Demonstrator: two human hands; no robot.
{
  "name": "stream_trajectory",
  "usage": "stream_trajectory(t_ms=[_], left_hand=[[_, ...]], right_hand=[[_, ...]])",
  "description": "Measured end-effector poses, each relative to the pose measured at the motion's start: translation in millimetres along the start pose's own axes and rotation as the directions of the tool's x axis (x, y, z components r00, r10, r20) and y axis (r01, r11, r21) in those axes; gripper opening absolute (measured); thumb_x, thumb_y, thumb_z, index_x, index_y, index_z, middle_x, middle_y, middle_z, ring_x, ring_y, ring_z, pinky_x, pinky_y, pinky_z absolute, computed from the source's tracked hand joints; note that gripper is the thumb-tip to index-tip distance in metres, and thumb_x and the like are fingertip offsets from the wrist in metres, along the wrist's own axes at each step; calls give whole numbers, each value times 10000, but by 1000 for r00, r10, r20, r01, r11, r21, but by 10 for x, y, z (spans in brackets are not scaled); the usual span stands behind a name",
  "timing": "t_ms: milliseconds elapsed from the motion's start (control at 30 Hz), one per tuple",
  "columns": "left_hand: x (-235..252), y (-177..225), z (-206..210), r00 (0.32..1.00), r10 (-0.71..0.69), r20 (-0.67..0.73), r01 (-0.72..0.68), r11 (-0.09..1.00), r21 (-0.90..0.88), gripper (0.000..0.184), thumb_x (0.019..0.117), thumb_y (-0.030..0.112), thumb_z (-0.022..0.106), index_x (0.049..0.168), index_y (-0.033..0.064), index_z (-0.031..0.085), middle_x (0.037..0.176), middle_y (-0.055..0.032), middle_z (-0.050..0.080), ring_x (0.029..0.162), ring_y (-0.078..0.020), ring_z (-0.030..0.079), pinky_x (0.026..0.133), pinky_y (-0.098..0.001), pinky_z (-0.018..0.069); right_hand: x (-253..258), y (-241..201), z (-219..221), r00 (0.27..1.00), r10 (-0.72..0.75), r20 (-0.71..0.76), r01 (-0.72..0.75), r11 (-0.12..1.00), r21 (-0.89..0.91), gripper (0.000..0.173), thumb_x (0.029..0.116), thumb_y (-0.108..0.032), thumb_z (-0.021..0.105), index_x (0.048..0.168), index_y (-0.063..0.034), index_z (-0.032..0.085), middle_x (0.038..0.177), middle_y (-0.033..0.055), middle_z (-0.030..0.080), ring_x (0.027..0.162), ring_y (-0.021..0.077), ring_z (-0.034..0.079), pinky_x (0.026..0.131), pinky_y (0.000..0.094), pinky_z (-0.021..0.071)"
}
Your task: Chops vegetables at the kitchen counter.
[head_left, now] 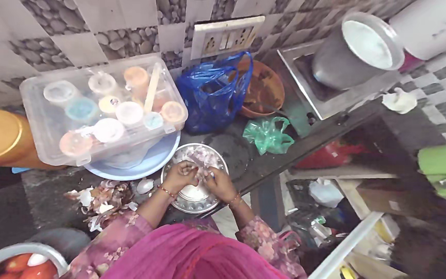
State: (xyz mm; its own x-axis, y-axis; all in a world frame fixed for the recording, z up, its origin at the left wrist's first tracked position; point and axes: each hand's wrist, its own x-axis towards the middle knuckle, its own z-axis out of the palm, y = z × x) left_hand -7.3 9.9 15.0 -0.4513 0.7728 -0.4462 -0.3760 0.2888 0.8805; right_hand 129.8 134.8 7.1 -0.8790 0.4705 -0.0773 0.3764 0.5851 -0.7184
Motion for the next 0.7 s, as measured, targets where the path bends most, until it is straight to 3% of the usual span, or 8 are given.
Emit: stream_trajectory(t_ms=[133, 200, 300, 367, 467, 567, 633, 700], left_hand=[[-31, -4, -2, 999, -29, -41, 27, 999, -39, 326, 843, -115, 686, 1147, -44, 593, 956, -94, 656, 745, -112, 659, 680, -266, 580], [-42, -34, -16, 999, -28, -34, 28, 1000, -13, 360, 846, -96, 685, 1188, -55, 584, 972, -103, 647, 763, -114, 652, 682, -268, 573], [-65, -44, -31, 998, -36, -48, 37, 999, 19, 439, 834, -92, 700, 1248, -39, 568, 1042, -129, 641, 791, -126, 653, 694, -281, 574], [-74, -34, -36, 998, -45, -55, 45, 999, 5, 462, 825, -98, 709, 1258, -29, 563, 1057, -136, 643, 800, -140, 666, 697, -294, 583], [-68, -43, -50, 999, -15, -51, 15, 1000, 14, 382, 796, -93, 738, 1149, -33, 602, 1003, -120, 669, 784, -131, 681, 696, -285, 591], [-67, -13, -50, 999, -14, -38, 15, 1000, 22, 352, 824, -84, 725, 1154, -42, 608, 1011, -127, 664, 790, -132, 676, 702, -286, 588], [-71, 24, -48, 999, -23, -25, 24, 999, 22, 324, 840, -90, 718, 1145, -50, 615, 999, -124, 672, 778, -117, 676, 706, -271, 587], [-80, 58, -64, 999, -37, 7, 37, 999, 23, 282, 872, -70, 708, 1143, -48, 633, 991, -108, 677, 774, -97, 669, 703, -254, 580]], right_hand=[[44, -49, -105, 988, 156, -12, -157, 986, -50, 366, 982, -312, 588, 1015, 47, 653, 788, 155, 646, 726, 277, 647, 702, 480, 536], [68, -136, -191, 979, 203, 3, -202, 974, -104, 383, 1018, -297, 527, 1096, 61, 639, 920, 202, 669, 845, 326, 675, 786, 513, 544], [92, -186, -246, 986, 156, -52, -161, 978, -131, 396, 1057, -205, 414, 1183, 85, 654, 1099, 249, 693, 1041, 354, 687, 945, 498, 531], [138, -167, -251, 987, 149, -52, -156, 967, -199, 390, 1065, -179, 405, 1208, 77, 663, 1163, 248, 688, 1095, 365, 681, 982, 500, 523], [191, -110, -231, 990, 123, -64, -135, 960, -247, 330, 1054, -197, 497, 1177, 37, 693, 1132, 224, 701, 1035, 363, 700, 920, 526, 550], [182, -62, -218, 991, 69, -116, -92, 973, -211, 279, 1008, -192, 589, 1137, 17, 720, 1097, 204, 720, 975, 353, 715, 869, 530, 565], [160, -37, -235, 990, 62, -125, -81, 984, -156, 284, 1008, -196, 577, 1132, 19, 715, 1010, 191, 729, 895, 331, 717, 821, 521, 569], [126, -31, -283, 996, 86, -36, -88, 993, -75, 323, 1052, -229, 497, 1159, 18, 675, 861, 151, 691, 758, 260, 669, 735, 468, 552]])
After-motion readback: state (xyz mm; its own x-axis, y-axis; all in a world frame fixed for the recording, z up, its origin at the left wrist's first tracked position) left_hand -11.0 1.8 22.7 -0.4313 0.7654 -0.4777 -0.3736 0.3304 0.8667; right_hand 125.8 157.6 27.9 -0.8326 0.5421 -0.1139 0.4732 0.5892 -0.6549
